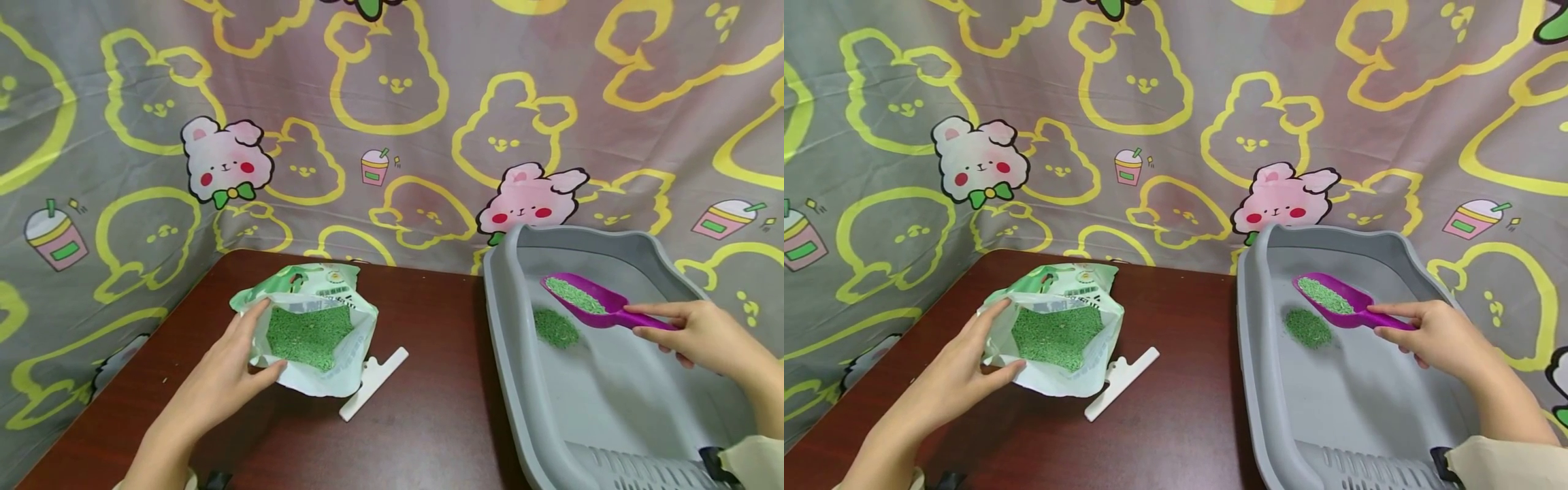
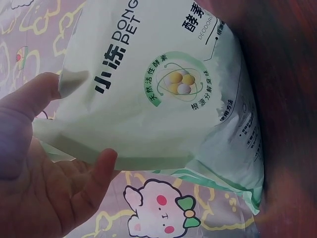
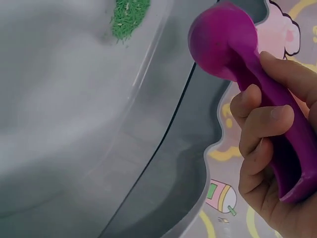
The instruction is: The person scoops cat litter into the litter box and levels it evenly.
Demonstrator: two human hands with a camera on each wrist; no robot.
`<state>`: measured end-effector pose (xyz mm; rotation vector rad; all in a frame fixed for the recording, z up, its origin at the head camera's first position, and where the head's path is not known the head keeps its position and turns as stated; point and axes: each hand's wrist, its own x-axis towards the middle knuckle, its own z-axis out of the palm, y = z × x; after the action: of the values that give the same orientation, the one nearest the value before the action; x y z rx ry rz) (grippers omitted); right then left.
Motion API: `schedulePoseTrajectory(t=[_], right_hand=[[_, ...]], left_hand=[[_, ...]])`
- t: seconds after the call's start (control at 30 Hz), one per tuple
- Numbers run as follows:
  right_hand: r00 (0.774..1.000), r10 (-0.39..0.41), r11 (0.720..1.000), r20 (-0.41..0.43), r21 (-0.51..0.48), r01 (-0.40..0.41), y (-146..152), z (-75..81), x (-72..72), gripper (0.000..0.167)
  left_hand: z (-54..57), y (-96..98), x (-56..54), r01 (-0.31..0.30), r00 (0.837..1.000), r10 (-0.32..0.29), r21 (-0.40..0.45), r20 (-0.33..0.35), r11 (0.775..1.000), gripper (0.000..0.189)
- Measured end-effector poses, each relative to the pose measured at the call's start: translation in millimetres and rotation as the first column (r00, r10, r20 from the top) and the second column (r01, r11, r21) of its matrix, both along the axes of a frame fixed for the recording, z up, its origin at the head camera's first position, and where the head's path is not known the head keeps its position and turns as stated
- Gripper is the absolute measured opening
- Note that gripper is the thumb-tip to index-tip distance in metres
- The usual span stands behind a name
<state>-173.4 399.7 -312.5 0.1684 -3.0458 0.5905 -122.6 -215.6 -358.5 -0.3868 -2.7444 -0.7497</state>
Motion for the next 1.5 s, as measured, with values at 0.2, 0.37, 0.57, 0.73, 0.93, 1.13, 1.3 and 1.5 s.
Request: schedulePoseTrajectory(t=[0.2, 0.37, 0.57, 0.73, 0.93, 1.13, 1.3, 1.5], right_hand=[[0.999, -0.001, 0.998, 0.044, 0.058, -0.002, -4, 3.9, -4.1, 0.053], [0.998, 0.008, 0.997, 0.07, 0.076, -0.014, -5, 6.1, -6.6, 0.052], [0.994, 0.031, 0.995, 0.101, 0.091, -0.04, -3, 5.4, -4.4, 0.051], [0.988, 0.063, 0.992, 0.143, 0.102, -0.078, 0, 5.6, -1.7, 0.048], [0.971, 0.089, 0.988, 0.222, 0.102, -0.114, 0, 7.4, -1.2, 0.046], [0.952, 0.112, 0.983, 0.285, 0.105, -0.147, -3, 11.5, -2.5, 0.043], [0.939, 0.128, 0.982, 0.318, 0.091, -0.165, -6, 16.3, -1.9, 0.04], [0.931, 0.131, 0.981, 0.341, 0.094, -0.172, -5, 22.0, -0.6, 0.039]], left_hand=[[0.0, -0.3, -0.4, 0.003, 1.0, -0.003, -0.002, -0.001, 1.0, 0.092], [0.2, 0.0, -0.6, 0.007, 1.0, -0.007, -0.003, -0.011, 1.0, 0.091], [0.6, 0.4, -0.2, 0.007, 1.0, -0.007, 0.003, -0.005, 1.0, 0.091], [1.0, 0.9, -0.1, 0.005, 1.0, -0.005, 0.01, 0.008, 1.0, 0.092], [2.3, 0.6, -0.1, 0.005, 1.0, -0.005, 0.009, 0.005, 1.0, 0.091], [2.3, 1.0, 0.9, 0.0, 1.0, 0.0, 0.006, 0.015, 1.0, 0.09], [2.9, 0.7, 1.1, 0.003, 1.0, -0.003, 0.004, 0.01, 1.0, 0.09], [2.7, -0.1, 0.5, 0.002, 1.0, -0.002, 0.001, 0.007, 1.0, 0.09]])
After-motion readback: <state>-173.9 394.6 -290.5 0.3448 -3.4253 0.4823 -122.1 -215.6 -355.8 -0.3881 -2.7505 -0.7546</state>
